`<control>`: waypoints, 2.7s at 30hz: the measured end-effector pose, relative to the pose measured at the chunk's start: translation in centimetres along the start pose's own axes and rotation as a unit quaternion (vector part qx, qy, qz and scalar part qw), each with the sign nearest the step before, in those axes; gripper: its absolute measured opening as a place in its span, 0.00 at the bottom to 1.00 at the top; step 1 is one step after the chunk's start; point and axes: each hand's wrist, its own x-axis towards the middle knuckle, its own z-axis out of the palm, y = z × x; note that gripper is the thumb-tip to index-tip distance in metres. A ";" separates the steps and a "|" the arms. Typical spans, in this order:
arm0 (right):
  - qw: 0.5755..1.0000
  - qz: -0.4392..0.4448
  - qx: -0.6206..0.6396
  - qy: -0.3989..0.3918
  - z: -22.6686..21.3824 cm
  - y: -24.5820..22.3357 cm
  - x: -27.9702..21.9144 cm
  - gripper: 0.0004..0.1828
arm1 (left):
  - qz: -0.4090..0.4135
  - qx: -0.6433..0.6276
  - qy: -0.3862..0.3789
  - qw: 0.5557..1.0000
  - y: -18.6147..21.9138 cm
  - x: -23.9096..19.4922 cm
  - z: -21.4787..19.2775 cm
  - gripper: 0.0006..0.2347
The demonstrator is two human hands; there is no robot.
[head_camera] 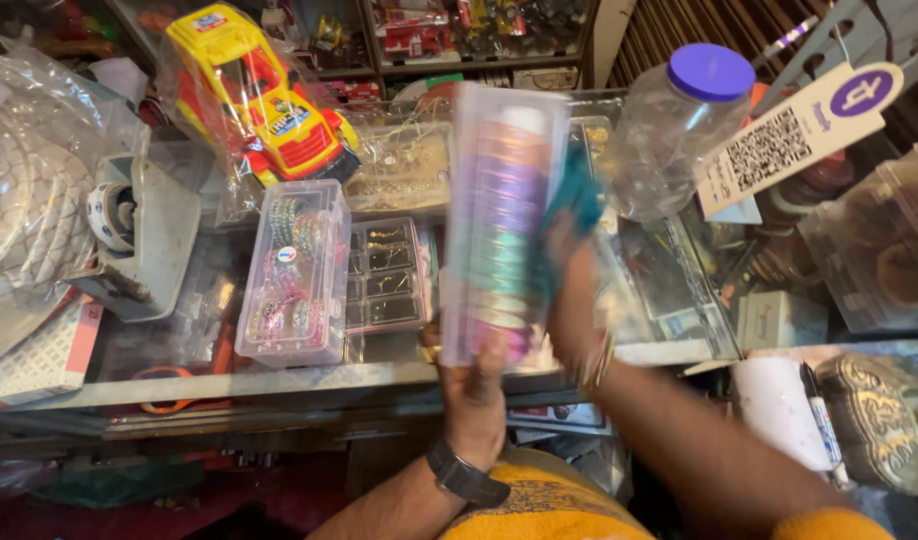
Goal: The person cleans various items on a display counter using a spray bottle and a cloth. They wipe down a payment QR code stand, a wooden vase, and several plastic containers.
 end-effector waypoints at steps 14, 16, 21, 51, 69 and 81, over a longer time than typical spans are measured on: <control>0.904 0.315 0.133 -0.256 -8.8 -4.9 -2.0 0.43 | 0.335 0.472 -0.291 0.762 10.9 3.4 -4.1 0.40; 0.881 0.373 0.075 -0.282 -11.4 -5.3 -1.3 0.43 | 0.434 0.568 -0.328 0.618 13.2 6.0 -3.4 0.44; 0.831 0.437 0.026 -0.344 -12.9 -5.1 1.0 0.42 | 0.396 0.528 -0.482 0.576 13.5 9.5 -1.2 0.47; 0.916 -0.176 -0.357 -0.050 -2.1 -5.0 -4.1 0.31 | -0.184 0.056 -0.196 0.962 2.9 6.2 -0.6 0.39; 0.988 -0.021 -0.118 -0.092 -3.2 0.2 -8.6 0.30 | -0.105 -0.106 -0.170 0.974 2.8 8.3 -0.6 0.29; 0.984 -0.081 -0.148 -0.054 -5.3 0.1 2.1 0.27 | -0.132 0.002 -0.259 0.957 4.8 3.4 1.4 0.41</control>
